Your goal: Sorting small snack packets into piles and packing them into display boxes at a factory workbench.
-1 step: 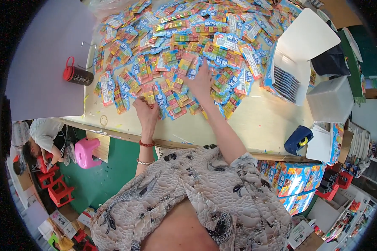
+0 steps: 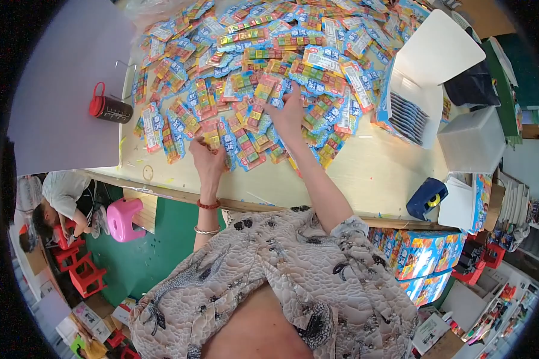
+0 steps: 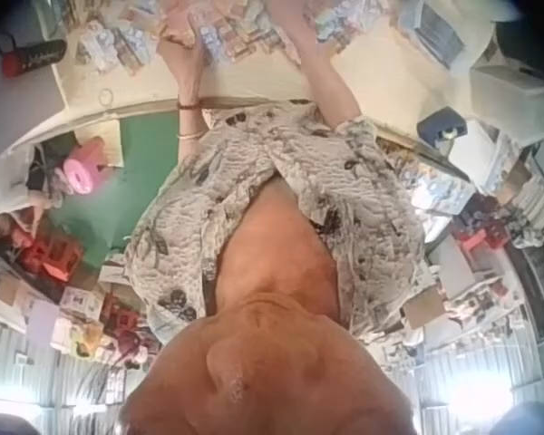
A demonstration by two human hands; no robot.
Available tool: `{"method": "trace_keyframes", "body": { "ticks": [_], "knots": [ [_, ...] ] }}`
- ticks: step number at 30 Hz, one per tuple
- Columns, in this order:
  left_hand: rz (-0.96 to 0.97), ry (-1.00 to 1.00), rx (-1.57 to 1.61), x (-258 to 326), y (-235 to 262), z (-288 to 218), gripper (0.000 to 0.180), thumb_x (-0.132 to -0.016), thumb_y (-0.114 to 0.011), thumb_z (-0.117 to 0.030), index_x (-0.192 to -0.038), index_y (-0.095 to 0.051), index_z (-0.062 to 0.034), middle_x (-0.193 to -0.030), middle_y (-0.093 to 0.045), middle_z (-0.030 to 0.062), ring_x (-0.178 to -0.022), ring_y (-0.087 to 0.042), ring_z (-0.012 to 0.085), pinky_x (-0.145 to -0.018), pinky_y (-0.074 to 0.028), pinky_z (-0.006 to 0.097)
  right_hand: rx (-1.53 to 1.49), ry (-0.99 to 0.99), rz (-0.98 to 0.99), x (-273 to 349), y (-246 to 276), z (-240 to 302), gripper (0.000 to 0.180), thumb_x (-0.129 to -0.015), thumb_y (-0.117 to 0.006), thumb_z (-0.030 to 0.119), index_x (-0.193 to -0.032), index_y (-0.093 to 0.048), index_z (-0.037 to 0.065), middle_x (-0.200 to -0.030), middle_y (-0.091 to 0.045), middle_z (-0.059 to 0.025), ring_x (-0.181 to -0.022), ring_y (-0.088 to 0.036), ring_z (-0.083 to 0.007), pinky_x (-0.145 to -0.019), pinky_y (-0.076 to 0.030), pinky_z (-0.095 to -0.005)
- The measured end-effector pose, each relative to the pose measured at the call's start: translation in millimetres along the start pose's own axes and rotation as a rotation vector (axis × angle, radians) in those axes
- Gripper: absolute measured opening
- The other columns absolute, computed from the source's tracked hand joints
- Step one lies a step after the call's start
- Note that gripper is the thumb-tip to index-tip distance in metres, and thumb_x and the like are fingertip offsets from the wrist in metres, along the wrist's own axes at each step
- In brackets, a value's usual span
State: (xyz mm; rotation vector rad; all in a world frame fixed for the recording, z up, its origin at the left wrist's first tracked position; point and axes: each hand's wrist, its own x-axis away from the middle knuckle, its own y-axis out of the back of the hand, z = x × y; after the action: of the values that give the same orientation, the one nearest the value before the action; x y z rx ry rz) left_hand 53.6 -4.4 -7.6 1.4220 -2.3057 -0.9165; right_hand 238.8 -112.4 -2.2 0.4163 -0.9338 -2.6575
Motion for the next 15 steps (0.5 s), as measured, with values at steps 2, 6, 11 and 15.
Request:
{"method": "trace_keyframes", "body": {
  "ticks": [2, 6, 11, 15],
  "knots": [
    [0.060, 0.039, 0.044, -4, 6, -9, 0.047, -0.072, -0.069, -0.009, -0.113, -0.049, 0.0041, -0.104, -0.047, 0.0201, -0.093, -0.050, 0.0301, -0.081, -0.045, 0.037, -0.517, -0.114, 0.084, -11, 10, -11, 0.081, -0.075, -0.075, 0.019, -0.139, -0.029, -0.002, -0.098, -0.058, -0.0100, -0.083, -0.057, -0.0150, -0.072, -0.047, -0.0294],
    [0.125, 0.031, -0.066, -6, 13, 17, 0.059, -0.073, -0.071, -0.010, -0.126, -0.049, 0.0037, -0.102, -0.049, 0.0168, -0.082, -0.056, 0.0242, -0.075, -0.048, 0.035, -0.447, -0.031, 0.494, -18, 34, 3, 0.045, -0.074, -0.072, 0.009, -0.116, -0.059, 0.000, -0.088, -0.056, -0.0012, -0.070, -0.052, -0.0078, -0.065, -0.045, -0.0239],
    [0.288, 0.159, 0.160, -12, 25, 34, 0.051, -0.077, -0.072, -0.014, -0.122, -0.054, 0.0030, -0.097, -0.055, 0.0111, -0.074, -0.058, 0.0162, -0.066, -0.050, 0.028, -0.111, 0.069, 0.430, 26, 2, 8, 0.047, -0.071, -0.077, 0.020, -0.109, -0.059, -0.002, -0.098, -0.056, -0.0121, -0.085, -0.059, -0.0205, -0.073, -0.049, -0.0314],
    [0.350, 0.175, 0.301, 2, 27, 40, 0.049, -0.080, -0.071, -0.014, -0.123, -0.055, 0.0016, -0.098, -0.059, 0.0098, -0.075, -0.059, 0.0138, -0.067, -0.050, 0.026, 0.185, 0.210, 0.236, 49, -1, 35, 0.075, -0.069, -0.080, 0.031, -0.120, -0.040, -0.006, -0.120, -0.040, -0.0234, -0.095, -0.056, -0.0399, -0.078, -0.050, -0.0402]
  ]
}}
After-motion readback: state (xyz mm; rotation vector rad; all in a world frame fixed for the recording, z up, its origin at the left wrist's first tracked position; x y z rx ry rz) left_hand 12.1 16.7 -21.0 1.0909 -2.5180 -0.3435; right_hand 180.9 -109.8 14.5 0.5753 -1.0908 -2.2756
